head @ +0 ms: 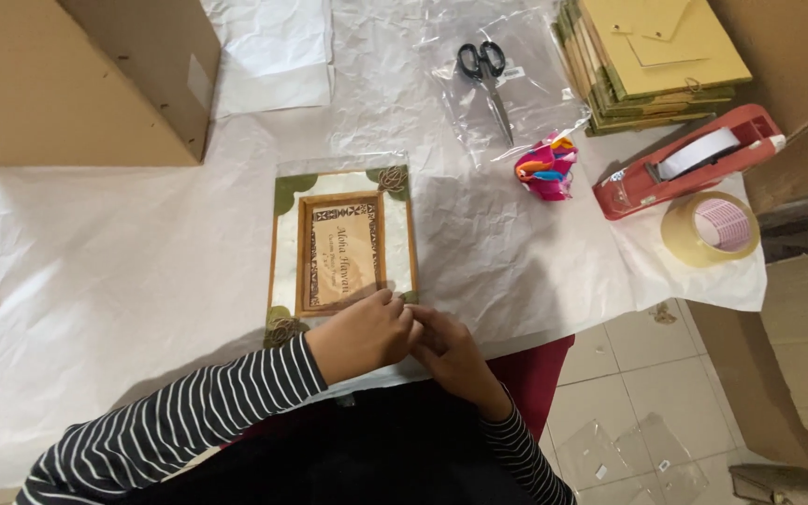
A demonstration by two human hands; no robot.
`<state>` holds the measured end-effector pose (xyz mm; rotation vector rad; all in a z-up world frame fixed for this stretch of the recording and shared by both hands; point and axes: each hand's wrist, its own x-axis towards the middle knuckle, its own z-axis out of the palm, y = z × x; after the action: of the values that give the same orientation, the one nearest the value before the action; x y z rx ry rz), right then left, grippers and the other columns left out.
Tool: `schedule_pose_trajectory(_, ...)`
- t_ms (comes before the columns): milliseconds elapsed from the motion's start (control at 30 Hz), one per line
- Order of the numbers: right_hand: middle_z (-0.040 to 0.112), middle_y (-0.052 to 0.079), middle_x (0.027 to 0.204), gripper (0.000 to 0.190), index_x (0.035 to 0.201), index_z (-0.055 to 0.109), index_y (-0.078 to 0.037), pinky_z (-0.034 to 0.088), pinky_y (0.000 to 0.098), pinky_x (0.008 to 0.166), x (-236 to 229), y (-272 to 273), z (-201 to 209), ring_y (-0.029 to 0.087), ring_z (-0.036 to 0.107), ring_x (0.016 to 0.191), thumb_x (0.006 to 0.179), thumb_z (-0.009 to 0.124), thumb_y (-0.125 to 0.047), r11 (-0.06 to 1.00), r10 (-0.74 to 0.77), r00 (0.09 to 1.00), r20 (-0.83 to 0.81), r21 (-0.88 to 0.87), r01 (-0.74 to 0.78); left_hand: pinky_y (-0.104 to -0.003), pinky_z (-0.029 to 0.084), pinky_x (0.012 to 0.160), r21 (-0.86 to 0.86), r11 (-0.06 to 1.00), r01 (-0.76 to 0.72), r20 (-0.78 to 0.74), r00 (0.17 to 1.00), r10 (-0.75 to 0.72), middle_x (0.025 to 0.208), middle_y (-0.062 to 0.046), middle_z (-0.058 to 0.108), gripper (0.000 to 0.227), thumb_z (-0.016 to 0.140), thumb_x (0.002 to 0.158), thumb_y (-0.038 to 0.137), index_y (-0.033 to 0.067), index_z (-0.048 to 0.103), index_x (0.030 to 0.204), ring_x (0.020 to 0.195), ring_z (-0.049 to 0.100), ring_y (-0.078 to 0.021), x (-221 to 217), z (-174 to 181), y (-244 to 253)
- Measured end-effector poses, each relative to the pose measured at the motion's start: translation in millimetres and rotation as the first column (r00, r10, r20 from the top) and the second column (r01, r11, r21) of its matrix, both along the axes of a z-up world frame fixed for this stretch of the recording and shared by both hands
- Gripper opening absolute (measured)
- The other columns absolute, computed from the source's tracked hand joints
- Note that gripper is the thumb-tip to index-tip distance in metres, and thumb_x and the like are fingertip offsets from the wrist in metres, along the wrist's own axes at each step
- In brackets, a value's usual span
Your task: The person wraps a decorative picture frame in clear plastic film by hand, turning the object over and smoothing the film across the front and back sides.
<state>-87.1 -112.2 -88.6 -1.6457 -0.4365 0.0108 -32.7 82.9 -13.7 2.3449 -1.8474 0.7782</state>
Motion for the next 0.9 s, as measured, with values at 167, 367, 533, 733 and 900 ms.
schedule_pose_trajectory(167,0.071,0.011,0.093,0.04,0.132,0.061,0.0,0.058,0.0356,0.073,-7,12,26,0.023,0.069,0.08,0.093,0.07,-0.004,0.968,-0.074,0.987,0.141,-0.228,0.105,-0.042,0.047,0.071,0.153,0.987,0.041,0.01,0.999,-0.043,0.067,-0.008,0.059,0.014,0.056,0.092,0.011,0.0095,0.064,0.08,0.057,0.055,-0.0265,6,11,6)
schedule_pose_trajectory(367,0.071,0.01,0.105,0.035,0.128,0.061,-0.002,0.049,0.0274,0.058,-8,15,17,0.012,0.056,0.064,0.094,0.068,-0.004,0.964,-0.083,0.98,0.182,-0.234,0.126,-0.04,0.052,0.084,0.401,0.916,-0.026,0.041,0.999,0.01,0.075,-0.002,0.068,0.021,0.056,0.105,0.023,0.0094,0.069,0.096,0.062,0.06,-0.0206,2,14,6)
schedule_pose_trajectory(533,0.072,0.01,0.106,0.036,0.127,0.062,-0.001,0.047,0.0271,0.055,-7,14,15,0.012,0.053,0.062,0.091,0.066,0.0,0.964,-0.097,0.978,0.183,-0.228,0.139,-0.035,0.05,0.075,0.436,0.899,-0.054,0.05,0.998,0.035,0.076,-0.002,0.07,0.022,0.058,0.104,0.024,0.0112,0.069,0.091,0.063,0.061,-0.0189,-1,3,3)
schedule_pose_trajectory(733,0.073,0.009,0.106,0.028,0.12,0.065,-0.003,0.052,0.0307,0.071,-5,18,22,0.019,0.065,0.084,0.092,0.068,-0.003,0.959,-0.12,0.963,0.243,-0.222,0.175,-0.035,0.047,0.072,0.439,0.897,-0.054,0.101,0.995,0.01,0.075,-0.002,0.066,0.021,0.054,0.105,0.019,0.0107,0.069,0.094,0.063,0.059,-0.0187,-4,18,5)
schedule_pose_trajectory(900,0.074,0.01,0.096,0.033,0.119,0.068,-0.001,0.053,0.0256,0.06,-5,19,15,0.014,0.064,0.071,0.087,0.07,0.006,0.967,-0.144,0.959,0.242,-0.173,0.189,-0.035,0.047,0.072,0.441,0.894,-0.075,0.11,0.994,0.029,0.07,-0.001,0.065,0.021,0.056,0.105,0.018,0.0078,0.068,0.091,0.059,0.06,-0.0187,-7,28,5)
